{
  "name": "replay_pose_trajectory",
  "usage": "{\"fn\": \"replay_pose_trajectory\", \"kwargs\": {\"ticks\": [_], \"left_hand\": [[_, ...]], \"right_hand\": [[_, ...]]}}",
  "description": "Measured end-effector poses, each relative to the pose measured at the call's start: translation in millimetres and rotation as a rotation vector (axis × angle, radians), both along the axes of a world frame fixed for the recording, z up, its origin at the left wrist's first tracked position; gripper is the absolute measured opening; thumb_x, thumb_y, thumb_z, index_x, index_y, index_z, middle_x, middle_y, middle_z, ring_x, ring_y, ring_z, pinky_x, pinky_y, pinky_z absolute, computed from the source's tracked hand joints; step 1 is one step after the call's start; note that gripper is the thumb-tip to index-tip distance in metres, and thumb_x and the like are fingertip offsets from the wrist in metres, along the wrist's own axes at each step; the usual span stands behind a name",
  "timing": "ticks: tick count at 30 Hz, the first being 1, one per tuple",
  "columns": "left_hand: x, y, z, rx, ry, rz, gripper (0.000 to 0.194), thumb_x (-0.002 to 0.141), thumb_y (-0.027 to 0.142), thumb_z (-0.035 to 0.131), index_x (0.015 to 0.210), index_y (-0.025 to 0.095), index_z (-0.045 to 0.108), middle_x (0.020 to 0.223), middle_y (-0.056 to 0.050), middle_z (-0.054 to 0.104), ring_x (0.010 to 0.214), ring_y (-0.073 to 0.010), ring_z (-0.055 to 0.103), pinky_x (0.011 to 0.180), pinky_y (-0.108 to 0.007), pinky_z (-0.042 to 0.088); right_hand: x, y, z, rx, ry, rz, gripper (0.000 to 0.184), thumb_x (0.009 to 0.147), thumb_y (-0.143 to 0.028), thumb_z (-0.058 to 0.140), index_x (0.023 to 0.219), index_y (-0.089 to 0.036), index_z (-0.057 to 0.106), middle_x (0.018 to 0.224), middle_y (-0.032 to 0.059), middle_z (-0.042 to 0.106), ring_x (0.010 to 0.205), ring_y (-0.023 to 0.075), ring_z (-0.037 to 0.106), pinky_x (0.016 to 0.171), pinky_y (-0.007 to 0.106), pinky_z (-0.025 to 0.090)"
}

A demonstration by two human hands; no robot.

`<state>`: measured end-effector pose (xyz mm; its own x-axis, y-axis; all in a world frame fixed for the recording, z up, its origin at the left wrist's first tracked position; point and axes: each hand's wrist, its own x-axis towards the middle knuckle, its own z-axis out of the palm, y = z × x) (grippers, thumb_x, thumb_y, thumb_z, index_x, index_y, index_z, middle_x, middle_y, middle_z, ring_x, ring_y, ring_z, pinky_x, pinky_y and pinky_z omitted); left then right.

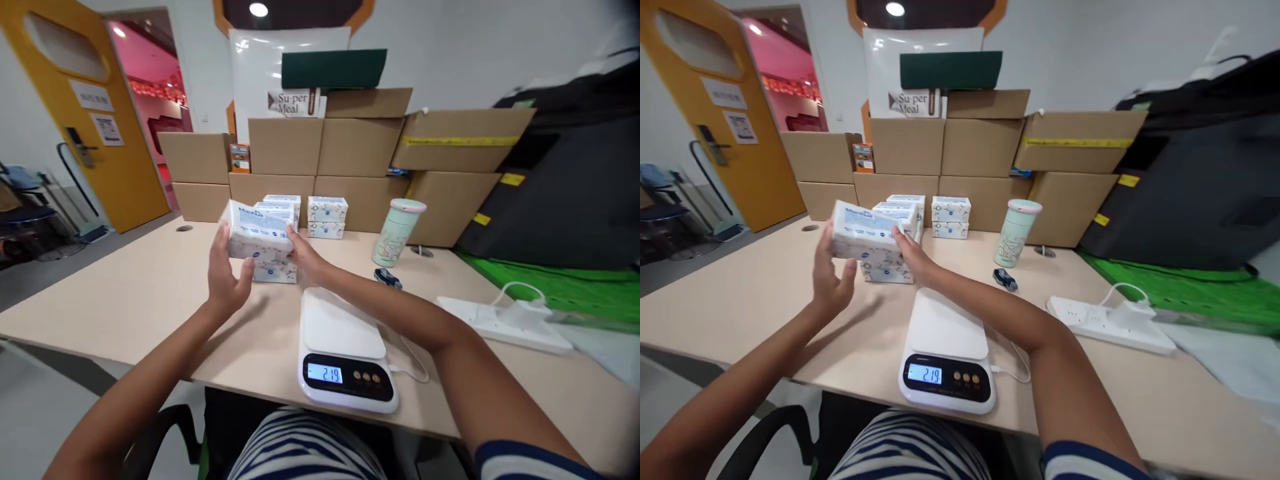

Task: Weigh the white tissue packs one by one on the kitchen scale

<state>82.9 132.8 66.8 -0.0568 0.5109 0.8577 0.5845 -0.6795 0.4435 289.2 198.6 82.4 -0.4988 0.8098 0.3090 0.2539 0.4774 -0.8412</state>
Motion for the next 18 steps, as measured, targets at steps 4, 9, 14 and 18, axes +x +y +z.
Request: {"fn": "replay_pose_trajectory", "kwargs": {"ticks": [4,9,14,18], "left_hand": [[11,-52,27.5,0.193,0.113,-0.231,0.065,0.107,0.058,0.051,0.168,0.044,0.033,0.181,0.004,0.027,0.172,-0.0351,0.013,0.139,-0.058,0.021],[49,-86,8.1,-0.044,0.074,-0.513,0.076,0.105,0.067,0.046,0.17,0.055,0.009,0.184,0.015,0.01,0.173,-0.0355,0.002,0.134,-0.058,0.035],[71,-78,-34.5,-0.451,-0.027,-0.612,0.081,0.103,0.074,0.045,0.171,0.039,0.018,0.179,-0.007,0.028,0.163,-0.0386,0.033,0.125,-0.055,0.047],[68,-53,-51.2,-0.544,0.068,-0.601,0.072,0.106,0.067,0.047,0.166,0.031,0.031,0.158,-0.015,0.048,0.141,-0.0338,0.051,0.12,-0.056,0.048]], "right_hand": [[45,-54,31.8,0.191,0.196,-0.015,0.106,0.086,-0.097,0.042,0.171,-0.035,0.027,0.169,0.0061,0.051,0.156,0.0333,0.047,0.125,0.057,0.046],[131,-112,41.9,0.497,-0.103,-0.245,0.133,0.071,-0.1,0.065,0.175,-0.038,0.01,0.174,0.0077,0.04,0.162,0.0411,0.035,0.127,0.066,0.039],[175,-116,3.3,0.444,-0.412,-0.184,0.105,0.077,-0.082,0.078,0.166,-0.039,0.043,0.159,0.011,0.055,0.15,0.043,0.051,0.123,0.067,0.044],[181,-109,-27.9,0.354,-0.465,-0.19,0.095,0.081,-0.074,0.08,0.162,-0.035,0.05,0.155,0.0141,0.055,0.146,0.0422,0.054,0.121,0.068,0.046]]}}
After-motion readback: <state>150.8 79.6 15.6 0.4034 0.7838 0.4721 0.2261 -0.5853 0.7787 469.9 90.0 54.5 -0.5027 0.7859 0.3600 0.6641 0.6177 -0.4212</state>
